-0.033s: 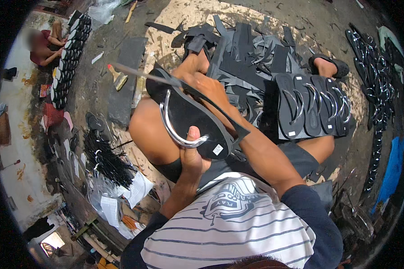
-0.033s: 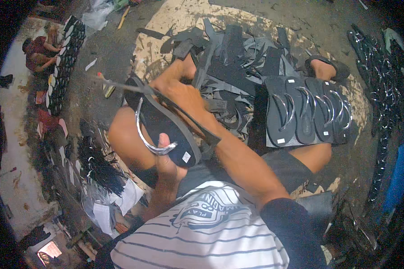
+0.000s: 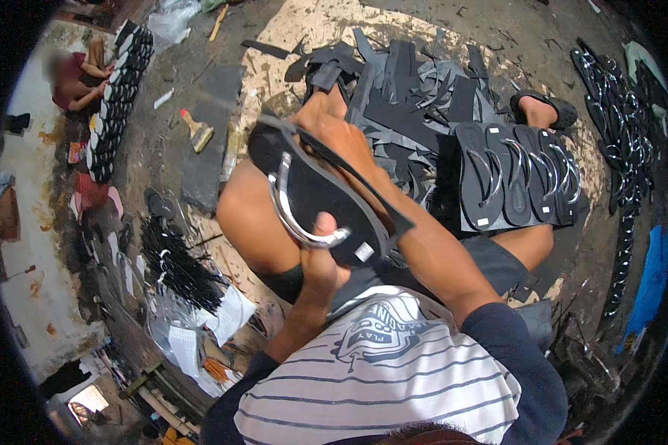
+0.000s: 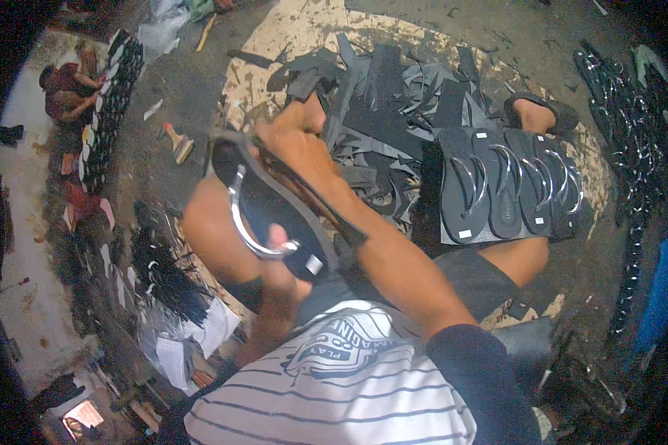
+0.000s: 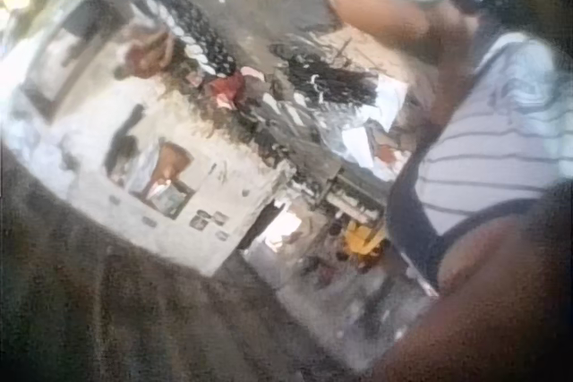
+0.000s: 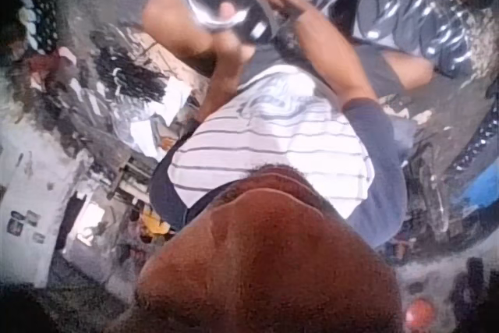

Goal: The person sits on the floor and uses a knife to trim excess rubber from the edges of black flip-flops. They repeatedly pick up a slipper, cut along the perimeter, and place the trimmed item aside.

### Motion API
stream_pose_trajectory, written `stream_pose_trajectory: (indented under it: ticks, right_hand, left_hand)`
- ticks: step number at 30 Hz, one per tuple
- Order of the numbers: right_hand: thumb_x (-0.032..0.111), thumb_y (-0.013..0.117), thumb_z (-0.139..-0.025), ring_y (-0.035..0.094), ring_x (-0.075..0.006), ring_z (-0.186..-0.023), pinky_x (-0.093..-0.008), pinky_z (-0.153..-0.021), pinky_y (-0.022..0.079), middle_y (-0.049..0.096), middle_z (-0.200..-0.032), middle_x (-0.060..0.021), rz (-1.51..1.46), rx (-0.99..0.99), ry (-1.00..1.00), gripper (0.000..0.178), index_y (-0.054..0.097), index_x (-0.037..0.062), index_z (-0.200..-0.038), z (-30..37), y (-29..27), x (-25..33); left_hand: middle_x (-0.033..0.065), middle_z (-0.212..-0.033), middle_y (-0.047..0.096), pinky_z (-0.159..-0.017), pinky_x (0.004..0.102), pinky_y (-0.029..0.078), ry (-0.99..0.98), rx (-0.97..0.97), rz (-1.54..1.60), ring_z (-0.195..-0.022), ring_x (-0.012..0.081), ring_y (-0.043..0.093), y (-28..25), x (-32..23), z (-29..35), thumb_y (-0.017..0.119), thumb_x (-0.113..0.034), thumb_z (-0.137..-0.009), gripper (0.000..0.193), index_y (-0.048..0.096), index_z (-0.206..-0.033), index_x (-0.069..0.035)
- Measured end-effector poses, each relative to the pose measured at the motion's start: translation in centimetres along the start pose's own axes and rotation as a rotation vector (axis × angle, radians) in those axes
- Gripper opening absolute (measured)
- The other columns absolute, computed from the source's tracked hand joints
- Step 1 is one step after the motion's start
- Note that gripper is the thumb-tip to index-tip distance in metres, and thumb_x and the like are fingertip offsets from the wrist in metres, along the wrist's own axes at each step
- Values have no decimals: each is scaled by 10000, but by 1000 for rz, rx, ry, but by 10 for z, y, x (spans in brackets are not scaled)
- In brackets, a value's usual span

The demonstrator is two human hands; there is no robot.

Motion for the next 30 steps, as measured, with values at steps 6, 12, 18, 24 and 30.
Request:
stream_pose_trajectory:
  ticks: [6,12,18,24,30]
  right_hand:
    - [301,707,-888,687,-268,-809,-405,-697,530,706,-886,-175,-430,102,179,358,644,46,-1133,-49,-87,-12]
    - [304,733,-906,642,-132,-777,-316,-696,507,709,-867,-115,-626,26,352,390,628,0,-1129,71,-130,12]
    - [199,736,-889,704,-285,-845,-367,-722,533,696,-965,-169,-536,-17,299,354,593,20,-1158,123,-135,54]
    - [59,743,-753,651,-364,-873,-425,-718,536,616,-996,-159,-118,16,156,468,574,76,-1189,201,-88,3]
    - [17,727,-733,628,-354,-789,-437,-652,513,570,-878,-134,36,154,108,443,581,108,-1141,150,-115,24]
  left_hand:
    - [84,-1071,626,-777,412,607,110,70,-41,-895,213,671,35,-25,14,684,-123,-904,474,485,-1328,-52]
    - [100,-1255,619,-1005,319,466,272,412,-346,-1153,169,594,67,-53,5,515,-301,-1004,463,503,-1328,28]
    - [15,-1022,636,-798,252,504,303,282,-865,-887,89,597,112,-100,7,648,-427,-968,460,584,-1191,-30]
    - [-10,-981,624,-762,230,499,154,204,-677,-850,65,576,97,-97,20,655,-408,-968,421,587,-1151,-36]
    - [32,-1042,642,-855,263,482,256,308,-728,-946,103,584,105,-96,29,662,-318,-973,416,568,-1218,5]
Point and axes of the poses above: each hand's wrist, its own z-axis away from the middle knuckle, its own y-axis out of the palm, x = y × z, the point moved 5 cm from there along -z, towards the middle knuckle
